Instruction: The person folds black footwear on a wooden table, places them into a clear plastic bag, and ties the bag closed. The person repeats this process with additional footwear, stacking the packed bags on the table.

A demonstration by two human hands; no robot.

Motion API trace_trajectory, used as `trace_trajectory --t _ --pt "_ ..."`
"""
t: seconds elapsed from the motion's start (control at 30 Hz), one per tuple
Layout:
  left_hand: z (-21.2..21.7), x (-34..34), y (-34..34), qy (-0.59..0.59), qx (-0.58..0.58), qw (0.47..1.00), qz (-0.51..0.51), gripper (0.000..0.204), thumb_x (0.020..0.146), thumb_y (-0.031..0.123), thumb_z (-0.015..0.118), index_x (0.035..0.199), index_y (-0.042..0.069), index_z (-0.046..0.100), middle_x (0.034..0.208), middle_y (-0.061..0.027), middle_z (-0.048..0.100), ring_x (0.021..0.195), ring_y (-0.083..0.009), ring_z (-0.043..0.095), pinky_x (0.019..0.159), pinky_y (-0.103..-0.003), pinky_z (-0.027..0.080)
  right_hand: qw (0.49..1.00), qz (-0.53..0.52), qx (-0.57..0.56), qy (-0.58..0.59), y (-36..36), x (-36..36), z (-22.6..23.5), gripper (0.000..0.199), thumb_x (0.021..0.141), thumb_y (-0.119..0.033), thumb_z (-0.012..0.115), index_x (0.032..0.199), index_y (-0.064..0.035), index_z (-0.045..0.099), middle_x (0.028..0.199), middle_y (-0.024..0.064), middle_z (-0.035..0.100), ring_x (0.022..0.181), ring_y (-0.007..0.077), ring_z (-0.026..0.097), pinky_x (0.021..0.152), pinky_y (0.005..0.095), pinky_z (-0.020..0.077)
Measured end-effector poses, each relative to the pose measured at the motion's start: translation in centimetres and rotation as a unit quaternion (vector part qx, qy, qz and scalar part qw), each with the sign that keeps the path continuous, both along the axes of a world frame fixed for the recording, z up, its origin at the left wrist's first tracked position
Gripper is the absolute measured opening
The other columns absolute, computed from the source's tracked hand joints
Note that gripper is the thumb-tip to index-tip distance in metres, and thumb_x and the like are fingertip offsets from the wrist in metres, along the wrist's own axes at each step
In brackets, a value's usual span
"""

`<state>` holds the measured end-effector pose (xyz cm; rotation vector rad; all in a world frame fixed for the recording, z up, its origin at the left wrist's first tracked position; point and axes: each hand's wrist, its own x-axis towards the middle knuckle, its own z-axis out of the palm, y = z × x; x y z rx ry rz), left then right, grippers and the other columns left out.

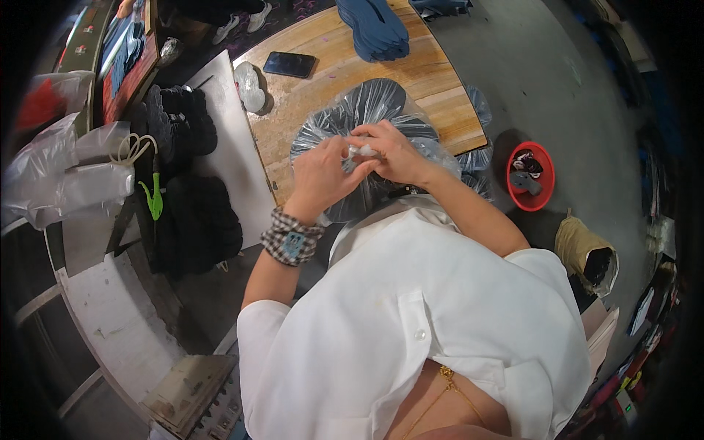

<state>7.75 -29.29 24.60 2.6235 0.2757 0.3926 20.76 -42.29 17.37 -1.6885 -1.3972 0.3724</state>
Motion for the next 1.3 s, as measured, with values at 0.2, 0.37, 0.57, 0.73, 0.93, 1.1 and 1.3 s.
trace_trajectory --t 0.2,0.37,0.57,0.73,0.93,1.1,1.3 --pt "-3.2 1.3 -0.3 -0.079 0.138 0.985 -0.068 0.015 0.079 0.019 0.067 0.076 0.009 0.057 0.07 -0.0051 0.058 0.061 -0.0231 0.061 0.05 -0.034 0.048 1.0 -0.021 0.009 -0.021 0.3 -0.4 -0.6 0.026 0.072 -0.009 0.072 0.097 -0.0134 0.07 0.114 0.0059 0.059 0.099 0.0295 0.052 0.087 0.0381 0.0455" --pt "-2.8 1.2 -0.7 -0.142 0.164 0.966 -0.137 0.01 0.077 0.015 0.065 0.074 0.009 0.058 0.068 -0.0044 0.056 0.059 -0.0215 0.06 0.05 -0.034 0.047 0.997 -0.054 0.039 -0.032 0.4 -1.2 -1.1 0.021 0.073 -0.014 0.069 0.094 -0.0119 0.07 0.113 0.0063 0.06 0.098 0.0289 0.053 0.086 0.0377 0.0456" --pt "-1.9 1.5 -1.6 -0.116 0.046 0.987 -0.1 0.003 0.078 0.011 0.062 0.076 0.008 0.06 0.073 -0.0074 0.059 0.063 -0.0253 0.061 0.052 -0.036 0.048 0.99 -0.019 0.056 -0.131 0.6 -1.0 0.4 0.034 0.071 -0.015 0.072 0.103 -0.0087 0.067 0.118 0.0093 0.058 0.105 0.028 0.054 0.087 0.0364 0.0454" --pt "-2.0 -5.0 1.2 -0.211 -0.263 0.933 0.13 0.021 0.095 0.016 0.052 0.082 0.0 0.057 0.071 -0.0072 0.055 0.064 -0.0163 0.056 0.057 -0.028 0.043 0.988 -0.059 -0.068 -0.126 -3.2 -0.1 4.0 0.053 0.074 -0.021 0.076 0.121 -0.0068 0.056 0.125 0.0145 0.048 0.104 0.0309 0.055 0.085 0.0409 0.0474" --pt "-7.8 -12.7 0.1 -0.106 -0.208 0.913 0.333 0.015 0.096 0.011 0.051 0.096 -0.002 0.058 0.075 -0.0096 0.054 0.069 -0.0169 0.055 0.065 -0.029 0.045 0.963 -0.095 -0.189 -0.165 -6.9 -1.0 4.5 0.056 0.074 -0.023 0.075 0.122 -0.0059 0.051 0.108 0.0155 0.053 0.093 0.0337 0.059 0.078 0.0414 0.0494" --pt "-12.3 -16.1 -3.2 -0.045 -0.29 0.901 0.319 0.029 0.097 0.015 0.052 0.122 -0.001 0.048 0.101 -0.0129 0.058 0.085 -0.0172 0.057 0.075 -0.029 0.047 0.944 -0.104 -0.28 -0.139 -5.9 -1.1 6.8 0.022 0.081 -0.019 0.063 0.095 -0.0033 0.057 0.087 0.0137 0.061 0.083 0.0357 0.062 0.069 0.0449 0.0486" --pt "-13.6 -14.5 -3.4 0.026 -0.531 0.798 0.284 0.055 0.102 0.036 0.037 0.145 0.004 0.022 0.141 -0.0176 0.039 0.119 -0.0245 0.047 0.094 -0.034 0.042 0.917 0.002 -0.304 0.258 -3.5 -2.5 11.2 0.042 0.094 -0.036 0.055 0.072 0.0002 0.055 0.056 0.0014 0.045 0.055 0.0095 0.041 0.052 0.0318 0.038"
